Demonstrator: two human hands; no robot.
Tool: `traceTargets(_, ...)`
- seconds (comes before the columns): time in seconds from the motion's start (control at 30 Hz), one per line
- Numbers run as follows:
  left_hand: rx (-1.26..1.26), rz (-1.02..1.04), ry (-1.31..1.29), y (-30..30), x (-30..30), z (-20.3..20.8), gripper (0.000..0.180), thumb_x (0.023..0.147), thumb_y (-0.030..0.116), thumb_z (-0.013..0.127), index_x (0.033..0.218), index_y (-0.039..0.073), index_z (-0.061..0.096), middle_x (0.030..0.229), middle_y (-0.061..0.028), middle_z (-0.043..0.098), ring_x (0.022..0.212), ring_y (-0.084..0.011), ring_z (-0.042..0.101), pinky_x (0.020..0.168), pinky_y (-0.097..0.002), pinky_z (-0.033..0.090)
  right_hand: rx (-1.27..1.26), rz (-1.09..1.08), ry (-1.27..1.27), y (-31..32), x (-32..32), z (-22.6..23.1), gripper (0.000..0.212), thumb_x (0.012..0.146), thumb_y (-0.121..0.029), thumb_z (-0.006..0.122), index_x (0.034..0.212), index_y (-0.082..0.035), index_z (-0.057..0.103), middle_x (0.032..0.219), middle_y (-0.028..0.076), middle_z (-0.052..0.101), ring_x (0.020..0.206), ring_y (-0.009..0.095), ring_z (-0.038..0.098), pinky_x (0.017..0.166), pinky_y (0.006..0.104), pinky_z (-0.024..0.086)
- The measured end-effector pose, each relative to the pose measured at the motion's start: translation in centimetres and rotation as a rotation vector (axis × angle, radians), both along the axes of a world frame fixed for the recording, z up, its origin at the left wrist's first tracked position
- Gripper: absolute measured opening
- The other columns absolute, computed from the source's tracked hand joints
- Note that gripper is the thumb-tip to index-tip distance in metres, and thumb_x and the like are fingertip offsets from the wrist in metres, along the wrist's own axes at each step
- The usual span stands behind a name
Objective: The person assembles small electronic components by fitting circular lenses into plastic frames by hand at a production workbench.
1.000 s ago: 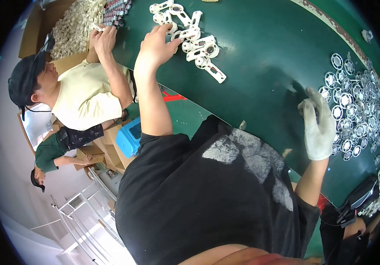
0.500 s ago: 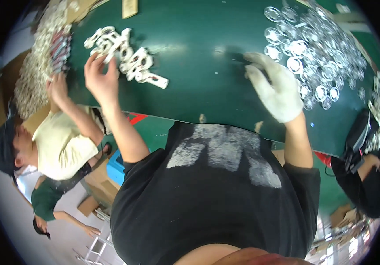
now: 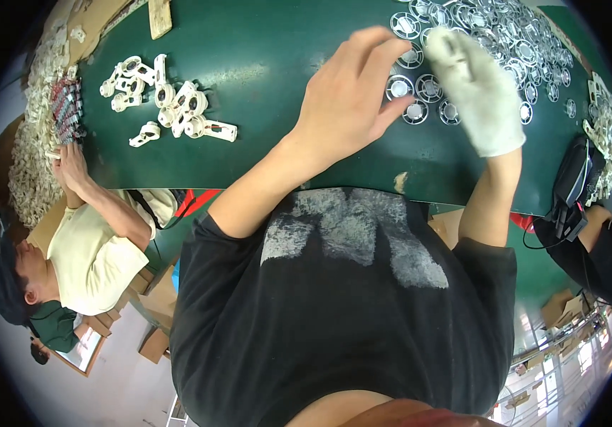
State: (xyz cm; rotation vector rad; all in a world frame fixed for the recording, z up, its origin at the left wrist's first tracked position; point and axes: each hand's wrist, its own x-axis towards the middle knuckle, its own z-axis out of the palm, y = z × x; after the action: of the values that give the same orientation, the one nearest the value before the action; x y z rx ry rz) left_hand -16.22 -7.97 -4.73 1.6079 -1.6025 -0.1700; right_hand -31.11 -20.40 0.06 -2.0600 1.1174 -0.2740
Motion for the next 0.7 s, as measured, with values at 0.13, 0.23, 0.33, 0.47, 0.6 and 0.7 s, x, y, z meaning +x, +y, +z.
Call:
traceTargets(0.13,0.22,-0.029,-0.122,0.3,-0.8,-1.6,0.066,0.073,0.035,0.087,0.128,0.009,0.059,0.128,-0.0086,0.06,0.108,-0.0282,0.06,0.091,-0.0401,0.048,-0.064,-0.152,-0.203,-2.2,-2.7,-2.8,0.041,0.097,-0.017,0.066,0.133,0.002,0.061,0.111,0.007,0.072,0.098,0.01,0.065,0.085,0.0261,0.052)
traceTargets(0.23,0.206,-0.121,-0.106,-0.1,-0.2,-2.1,0.053,0.076,0.032,0.084,0.122,0.014,0.066,0.12,-0.003,0.065,0.108,-0.0277,0.06,0.091,-0.0396,0.048,-0.027,-0.009,0.036,-1.9,-2.6,-0.8,0.04,0.094,-0.017,0.067,0.13,-0.002,0.063,0.108,0.011,0.073,0.095,0.016,0.069,0.085,0.0286,0.052)
traceTargets(0.33,0.183,-0.172,-0.133,0.4,0.7,-1.8,0.047,0.074,0.026,0.085,0.117,0.013,0.068,0.116,-0.0026,0.067,0.107,-0.0271,0.06,0.091,-0.0388,0.05,-0.126,0.007,0.039,-0.9,-2.2,-2.1,0.04,0.092,-0.017,0.068,0.129,-0.004,0.064,0.105,0.015,0.074,0.091,0.019,0.071,0.084,0.0315,0.054)
traceTargets(0.47,0.071,-0.181,-0.026,0.7,1.8,-3.2,0.032,0.074,0.007,0.084,0.103,0.009,0.073,0.115,-0.0039,0.069,0.102,-0.0267,0.065,0.084,-0.0365,0.055,-0.012,-0.015,0.103,0.0,-1.4,-0.2,0.04,0.087,-0.019,0.074,0.123,-0.004,0.068,0.097,0.012,0.075,0.083,0.013,0.069,0.078,0.0292,0.055)
traceTargets(0.6,-0.032,-0.131,0.242,0.5,2.3,-1.5,0.034,0.072,0.007,0.085,0.103,0.012,0.073,0.118,-0.0028,0.07,0.102,-0.026,0.065,0.085,-0.0359,0.054,-0.019,0.044,0.143,0.7,-1.0,-1.2,0.033,0.089,-0.034,0.069,0.115,-0.014,0.074,0.086,0.011,0.074,0.076,0.027,0.073,0.07,0.0351,0.056)
traceTargets(0.7,-0.145,-0.226,0.169,0.0,2.8,-0.1,0.033,0.07,0.001,0.085,0.101,0.009,0.075,0.119,-0.0075,0.072,0.106,-0.0256,0.068,0.088,-0.0355,0.057,0.076,0.057,0.168,1.6,-0.2,-0.1,0.036,0.086,-0.026,0.073,0.118,-0.01,0.074,0.083,0.011,0.074,0.069,0.015,0.068,0.068,0.0281,0.053)
